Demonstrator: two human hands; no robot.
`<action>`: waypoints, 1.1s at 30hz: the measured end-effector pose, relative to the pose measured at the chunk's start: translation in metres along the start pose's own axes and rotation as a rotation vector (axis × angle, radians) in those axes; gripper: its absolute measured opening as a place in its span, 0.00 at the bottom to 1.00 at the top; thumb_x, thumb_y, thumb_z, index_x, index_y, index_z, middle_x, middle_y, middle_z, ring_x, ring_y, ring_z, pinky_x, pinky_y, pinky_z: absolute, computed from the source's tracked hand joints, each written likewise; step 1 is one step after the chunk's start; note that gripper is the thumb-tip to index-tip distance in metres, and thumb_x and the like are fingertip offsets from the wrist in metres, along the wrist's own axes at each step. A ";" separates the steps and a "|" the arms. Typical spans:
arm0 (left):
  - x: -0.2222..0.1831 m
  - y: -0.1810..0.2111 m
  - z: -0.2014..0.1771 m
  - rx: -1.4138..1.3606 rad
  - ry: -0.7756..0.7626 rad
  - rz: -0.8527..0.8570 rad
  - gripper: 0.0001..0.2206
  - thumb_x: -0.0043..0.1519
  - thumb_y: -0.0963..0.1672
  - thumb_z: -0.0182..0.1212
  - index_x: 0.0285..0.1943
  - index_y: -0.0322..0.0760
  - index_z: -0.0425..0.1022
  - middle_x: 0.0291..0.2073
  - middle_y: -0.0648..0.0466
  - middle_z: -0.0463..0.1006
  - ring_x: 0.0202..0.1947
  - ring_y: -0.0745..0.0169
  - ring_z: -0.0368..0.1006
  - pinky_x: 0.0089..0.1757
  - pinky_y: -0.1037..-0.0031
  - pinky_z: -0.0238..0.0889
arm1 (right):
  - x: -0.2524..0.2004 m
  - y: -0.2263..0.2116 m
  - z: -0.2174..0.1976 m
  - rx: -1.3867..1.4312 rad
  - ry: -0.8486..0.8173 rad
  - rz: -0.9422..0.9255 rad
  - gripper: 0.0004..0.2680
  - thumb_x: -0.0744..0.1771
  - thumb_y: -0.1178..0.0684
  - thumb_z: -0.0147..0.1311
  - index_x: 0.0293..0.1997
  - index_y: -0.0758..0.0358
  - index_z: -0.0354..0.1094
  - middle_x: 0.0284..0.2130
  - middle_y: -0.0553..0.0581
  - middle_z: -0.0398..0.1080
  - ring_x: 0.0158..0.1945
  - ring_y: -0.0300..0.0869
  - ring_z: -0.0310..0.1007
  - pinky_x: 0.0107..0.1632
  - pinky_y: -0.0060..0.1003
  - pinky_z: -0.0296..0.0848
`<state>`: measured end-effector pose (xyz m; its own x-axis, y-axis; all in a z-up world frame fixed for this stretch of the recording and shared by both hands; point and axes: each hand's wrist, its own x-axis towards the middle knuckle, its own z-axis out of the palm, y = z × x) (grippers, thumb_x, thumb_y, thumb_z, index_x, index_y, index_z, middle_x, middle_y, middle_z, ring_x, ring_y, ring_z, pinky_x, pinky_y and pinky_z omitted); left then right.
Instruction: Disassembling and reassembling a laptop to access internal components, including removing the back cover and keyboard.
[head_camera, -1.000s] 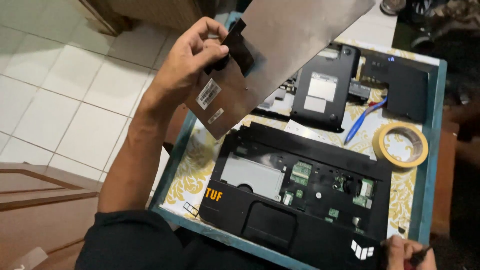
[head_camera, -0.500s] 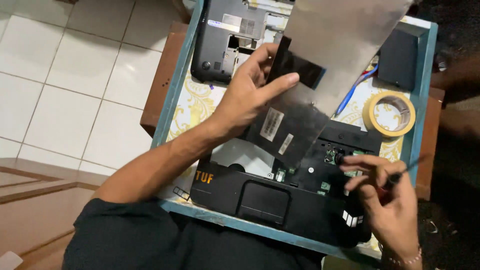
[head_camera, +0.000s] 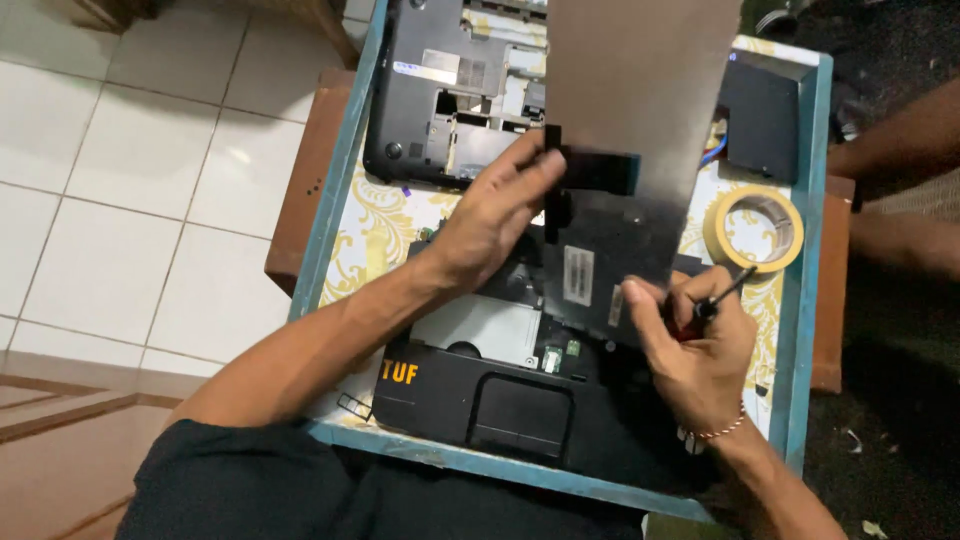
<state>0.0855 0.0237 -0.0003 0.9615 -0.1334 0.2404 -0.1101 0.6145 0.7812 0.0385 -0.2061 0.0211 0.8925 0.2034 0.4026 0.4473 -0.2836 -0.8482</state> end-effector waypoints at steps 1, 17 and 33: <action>0.000 -0.006 -0.011 0.011 -0.087 -0.009 0.25 0.76 0.54 0.43 0.77 0.39 0.63 0.70 0.51 0.68 0.70 0.58 0.62 0.65 0.63 0.55 | -0.001 -0.001 -0.002 -0.113 0.038 -0.150 0.21 0.66 0.69 0.66 0.22 0.61 0.48 0.14 0.55 0.61 0.18 0.43 0.67 0.29 0.28 0.66; 0.016 0.087 -0.028 0.452 -0.578 -0.611 0.29 0.58 0.47 0.66 0.69 0.35 0.67 0.63 0.45 0.76 0.64 0.58 0.73 0.60 0.72 0.73 | -0.014 -0.009 -0.033 -0.920 -0.157 -0.922 0.16 0.71 0.64 0.40 0.20 0.55 0.56 0.47 0.58 0.83 0.51 0.48 0.83 0.58 0.43 0.68; 0.004 0.041 -0.028 0.371 -0.487 -0.285 0.22 0.66 0.45 0.66 0.69 0.43 0.68 0.68 0.53 0.70 0.66 0.60 0.69 0.60 0.68 0.73 | -0.030 0.033 -0.047 -0.804 0.143 -0.474 0.11 0.76 0.65 0.43 0.36 0.74 0.66 0.66 0.75 0.64 0.46 0.62 0.76 0.46 0.48 0.60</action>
<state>0.0916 0.0703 0.0164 0.7520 -0.6394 0.1603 -0.0318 0.2077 0.9777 0.0288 -0.2659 -0.0023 0.5819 0.3618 0.7283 0.6242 -0.7728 -0.1148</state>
